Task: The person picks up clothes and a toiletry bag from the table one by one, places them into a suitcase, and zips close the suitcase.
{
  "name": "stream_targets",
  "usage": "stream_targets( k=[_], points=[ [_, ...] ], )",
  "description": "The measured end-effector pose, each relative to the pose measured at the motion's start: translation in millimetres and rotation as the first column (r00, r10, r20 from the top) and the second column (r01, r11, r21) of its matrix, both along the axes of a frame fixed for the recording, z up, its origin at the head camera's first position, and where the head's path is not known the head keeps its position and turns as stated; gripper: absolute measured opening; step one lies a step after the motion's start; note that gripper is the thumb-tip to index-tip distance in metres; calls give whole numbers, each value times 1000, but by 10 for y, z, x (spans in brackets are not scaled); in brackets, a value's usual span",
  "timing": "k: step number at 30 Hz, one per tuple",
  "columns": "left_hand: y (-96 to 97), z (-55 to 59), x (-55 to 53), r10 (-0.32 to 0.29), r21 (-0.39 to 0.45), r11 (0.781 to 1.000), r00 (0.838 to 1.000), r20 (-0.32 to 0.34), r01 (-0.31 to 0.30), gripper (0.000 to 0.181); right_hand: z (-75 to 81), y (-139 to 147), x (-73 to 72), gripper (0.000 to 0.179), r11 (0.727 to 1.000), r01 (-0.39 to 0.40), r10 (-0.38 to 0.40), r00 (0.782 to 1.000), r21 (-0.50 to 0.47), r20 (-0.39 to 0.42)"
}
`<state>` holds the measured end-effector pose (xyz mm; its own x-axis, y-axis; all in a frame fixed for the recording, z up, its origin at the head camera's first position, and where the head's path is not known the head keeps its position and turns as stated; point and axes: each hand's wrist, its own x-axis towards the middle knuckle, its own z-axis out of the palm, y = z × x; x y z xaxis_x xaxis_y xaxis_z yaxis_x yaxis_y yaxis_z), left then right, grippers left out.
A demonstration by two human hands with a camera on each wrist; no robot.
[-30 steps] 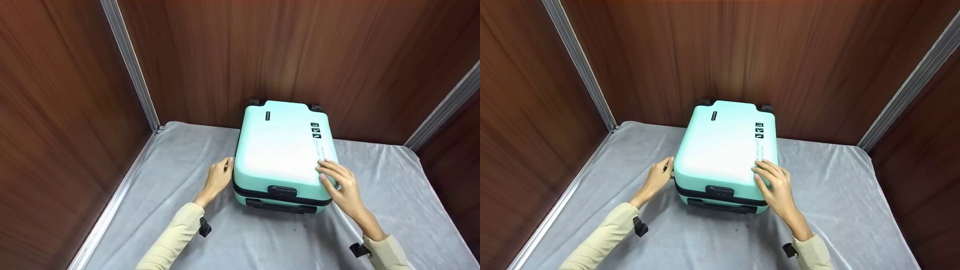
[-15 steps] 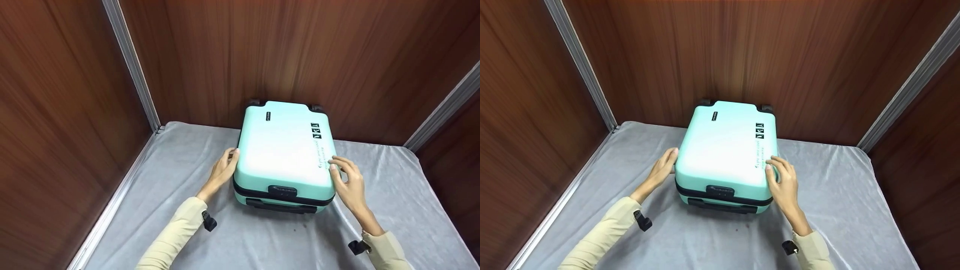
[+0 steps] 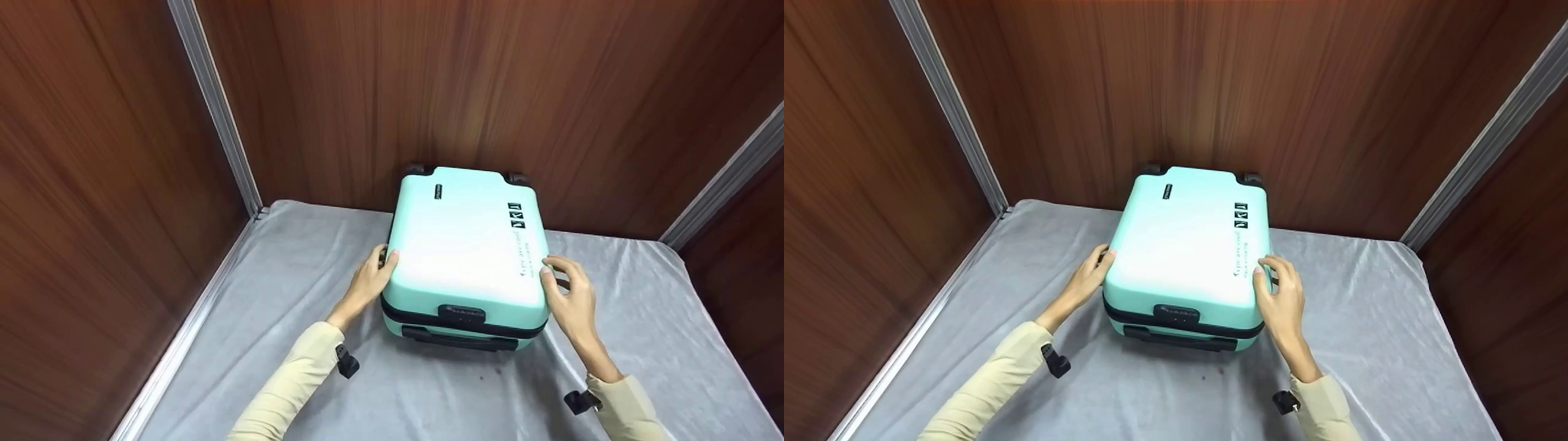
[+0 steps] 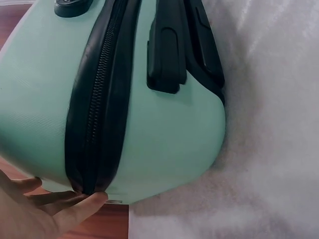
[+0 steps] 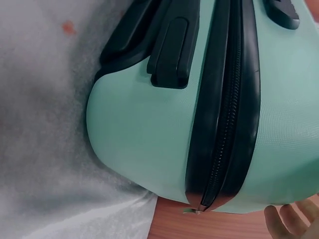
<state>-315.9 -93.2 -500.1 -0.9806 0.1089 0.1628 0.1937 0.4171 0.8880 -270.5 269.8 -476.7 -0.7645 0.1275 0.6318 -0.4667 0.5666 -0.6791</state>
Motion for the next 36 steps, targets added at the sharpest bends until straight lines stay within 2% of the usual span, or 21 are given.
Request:
stream_targets(
  k=[4, 7, 12, 16, 22, 27, 29, 31, 34, 35, 36],
  points=[
    [20, 20, 11, 14, -11, 1000, 1000, 20, -14, 69, 21, -6, 15, 31, 999, 42, -42, 991, 7, 124],
    [32, 24, 31, 30, -30, 999, 998, 58, -28, 78, 32, -10, 35, 39, 999, 48, -51, 977, 19, 205],
    [34, 32, 42, 23, -12, 1000, 987, 157, -22, 97, 29, 7, 37, 49, 1000, 26, -29, 960, 13, 279],
    [31, 41, 30, -4, 20, 1000, 982, 191, 1, 98, 16, 30, 13, 56, 999, -23, 33, 937, -31, 346],
    [22, 27, 12, -46, 53, 998, 982, 183, 37, 89, 8, 40, -28, 68, 986, -84, 143, 869, -143, 474],
    [21, 16, 9, -68, 86, 995, 980, 188, 53, 87, 15, 51, -46, 72, 977, -96, 183, 840, -191, 511],
    [24, 14, 3, -66, 97, 994, 980, 186, 48, 87, 22, 58, -54, 74, 975, -95, 190, 822, -199, 536],
    [28, 10, -8, -80, 134, 989, 979, 187, 55, 86, 35, 61, -59, 77, 974, -89, 197, 791, -210, 579],
    [34, 7, -19, -119, 215, 974, 975, 189, 77, 84, 60, 60, -70, 82, 972, -73, 203, 733, -221, 649],
    [31, 61, 11, -137, 239, 967, 971, 197, 88, 81, 64, 60, -74, 83, 970, -66, 208, 714, -232, 668],
    [29, 59, 11, -147, 259, 961, 967, 206, 91, 82, 64, 61, -78, 84, 967, -66, 222, 695, -247, 684]
  ],
)
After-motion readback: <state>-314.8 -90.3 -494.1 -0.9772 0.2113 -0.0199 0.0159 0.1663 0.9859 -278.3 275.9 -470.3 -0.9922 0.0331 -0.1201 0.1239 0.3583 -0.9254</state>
